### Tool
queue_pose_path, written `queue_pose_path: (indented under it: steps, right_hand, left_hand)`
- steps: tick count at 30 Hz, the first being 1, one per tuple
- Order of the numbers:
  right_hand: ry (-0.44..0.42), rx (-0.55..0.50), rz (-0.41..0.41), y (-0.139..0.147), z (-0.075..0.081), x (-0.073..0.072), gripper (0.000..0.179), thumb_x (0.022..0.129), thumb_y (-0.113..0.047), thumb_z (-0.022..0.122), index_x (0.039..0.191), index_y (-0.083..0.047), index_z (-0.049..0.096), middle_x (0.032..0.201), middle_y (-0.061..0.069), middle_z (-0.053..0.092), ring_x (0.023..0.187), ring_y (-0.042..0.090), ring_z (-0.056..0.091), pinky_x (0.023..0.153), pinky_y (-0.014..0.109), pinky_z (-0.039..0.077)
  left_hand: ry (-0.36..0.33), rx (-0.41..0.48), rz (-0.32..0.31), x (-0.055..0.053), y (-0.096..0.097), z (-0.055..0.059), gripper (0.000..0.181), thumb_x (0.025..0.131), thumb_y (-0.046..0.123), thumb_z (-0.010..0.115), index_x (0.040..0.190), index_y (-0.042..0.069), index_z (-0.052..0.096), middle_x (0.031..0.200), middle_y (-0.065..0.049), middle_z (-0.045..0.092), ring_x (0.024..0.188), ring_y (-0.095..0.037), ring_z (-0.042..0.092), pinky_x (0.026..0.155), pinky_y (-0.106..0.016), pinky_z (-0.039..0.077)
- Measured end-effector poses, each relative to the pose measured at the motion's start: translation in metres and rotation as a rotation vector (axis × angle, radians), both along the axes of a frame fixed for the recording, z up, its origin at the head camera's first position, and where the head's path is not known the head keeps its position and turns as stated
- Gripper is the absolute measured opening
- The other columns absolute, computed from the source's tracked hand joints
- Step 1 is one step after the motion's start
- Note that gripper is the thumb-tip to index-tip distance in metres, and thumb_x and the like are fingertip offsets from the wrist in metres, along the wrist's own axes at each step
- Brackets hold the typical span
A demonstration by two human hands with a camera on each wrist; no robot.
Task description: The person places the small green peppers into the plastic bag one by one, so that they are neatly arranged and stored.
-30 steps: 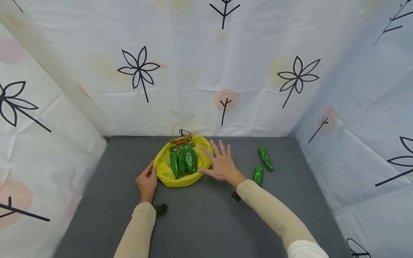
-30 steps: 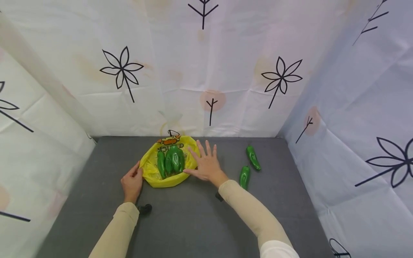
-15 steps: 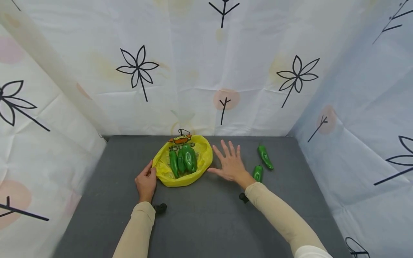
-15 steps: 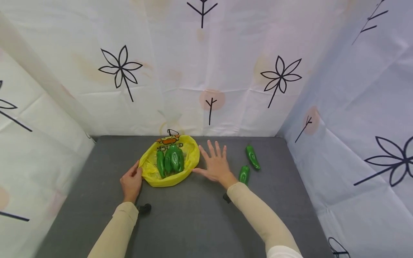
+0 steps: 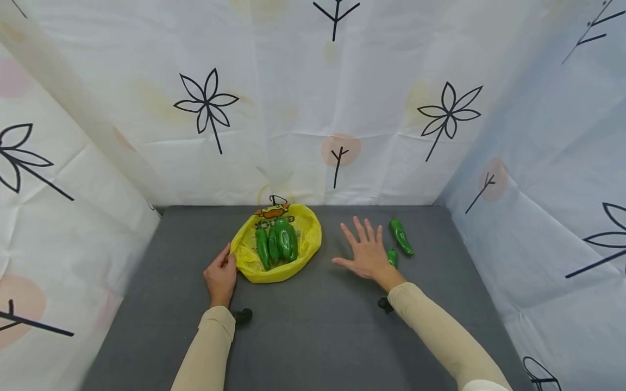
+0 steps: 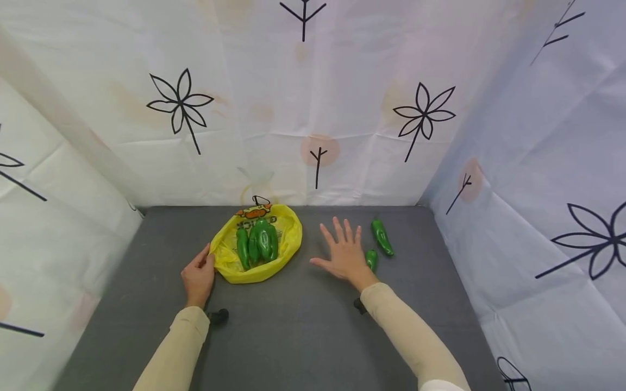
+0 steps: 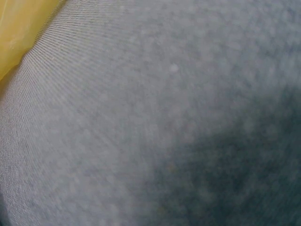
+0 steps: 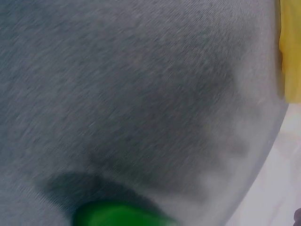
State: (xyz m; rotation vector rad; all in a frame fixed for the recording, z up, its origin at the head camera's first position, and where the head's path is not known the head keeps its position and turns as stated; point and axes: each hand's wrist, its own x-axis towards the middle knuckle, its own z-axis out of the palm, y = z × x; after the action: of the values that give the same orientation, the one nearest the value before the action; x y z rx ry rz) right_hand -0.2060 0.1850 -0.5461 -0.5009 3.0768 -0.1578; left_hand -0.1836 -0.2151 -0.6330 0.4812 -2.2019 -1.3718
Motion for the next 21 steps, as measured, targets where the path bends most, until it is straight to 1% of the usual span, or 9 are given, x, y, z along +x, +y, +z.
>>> queue_pose_path:
  steps: [4,7,12,15,21]
  right_hand:
    - [0.019,-0.015,-0.015,0.015,-0.001,0.004,0.102,0.087,-0.077,0.056,0.166,-0.026,0.016,0.173,0.016,0.007,0.158,0.046,0.009,0.121,0.072,0.006]
    - [0.012,-0.029,-0.033,0.025,0.001,0.008,0.101,0.087,-0.074,0.059,0.166,-0.025,0.018,0.173,0.017,0.008,0.157,0.047,0.009,0.121,0.072,0.006]
    - [0.006,-0.042,-0.077,0.042,0.002,0.014,0.101,0.087,-0.072,0.061,0.166,-0.025,0.019,0.172,0.017,0.009,0.157,0.047,0.010,0.121,0.072,0.007]
    - [0.023,-0.075,-0.072,0.050,0.002,0.015,0.101,0.088,-0.069,0.063,0.166,-0.022,0.019,0.172,0.020,0.011,0.157,0.049,0.011,0.121,0.072,0.011]
    - [0.021,-0.140,-0.060,0.065,-0.001,0.017,0.100,0.090,-0.062,0.066,0.166,-0.019,0.018,0.170,0.024,0.009,0.155,0.052,0.010,0.122,0.070,0.015]
  left_hand:
    - [-0.006,-0.003,0.000,0.000,0.001,0.000,0.035,0.099,0.024,0.060,0.132,0.025,0.071,0.114,-0.008,0.078,0.075,0.011,0.057,0.070,-0.006,0.041]
    - [-0.014,-0.008,0.006,0.000,0.000,-0.001,0.035,0.099,0.024,0.060,0.132,0.026,0.071,0.114,-0.007,0.079,0.073,0.011,0.056,0.069,-0.006,0.041]
    - [-0.020,-0.007,-0.006,0.001,0.001,0.000,0.036,0.099,0.025,0.060,0.133,0.026,0.071,0.107,-0.008,0.080,0.067,0.005,0.056,0.066,-0.009,0.040]
    - [-0.023,0.004,-0.005,0.001,0.000,0.001,0.036,0.099,0.025,0.059,0.133,0.026,0.070,0.108,-0.007,0.080,0.066,0.004,0.055,0.066,-0.009,0.040]
    - [-0.035,0.018,0.002,0.000,0.001,0.001,0.035,0.100,0.025,0.060,0.133,0.028,0.070,0.111,-0.007,0.079,0.069,0.008,0.055,0.067,-0.007,0.040]
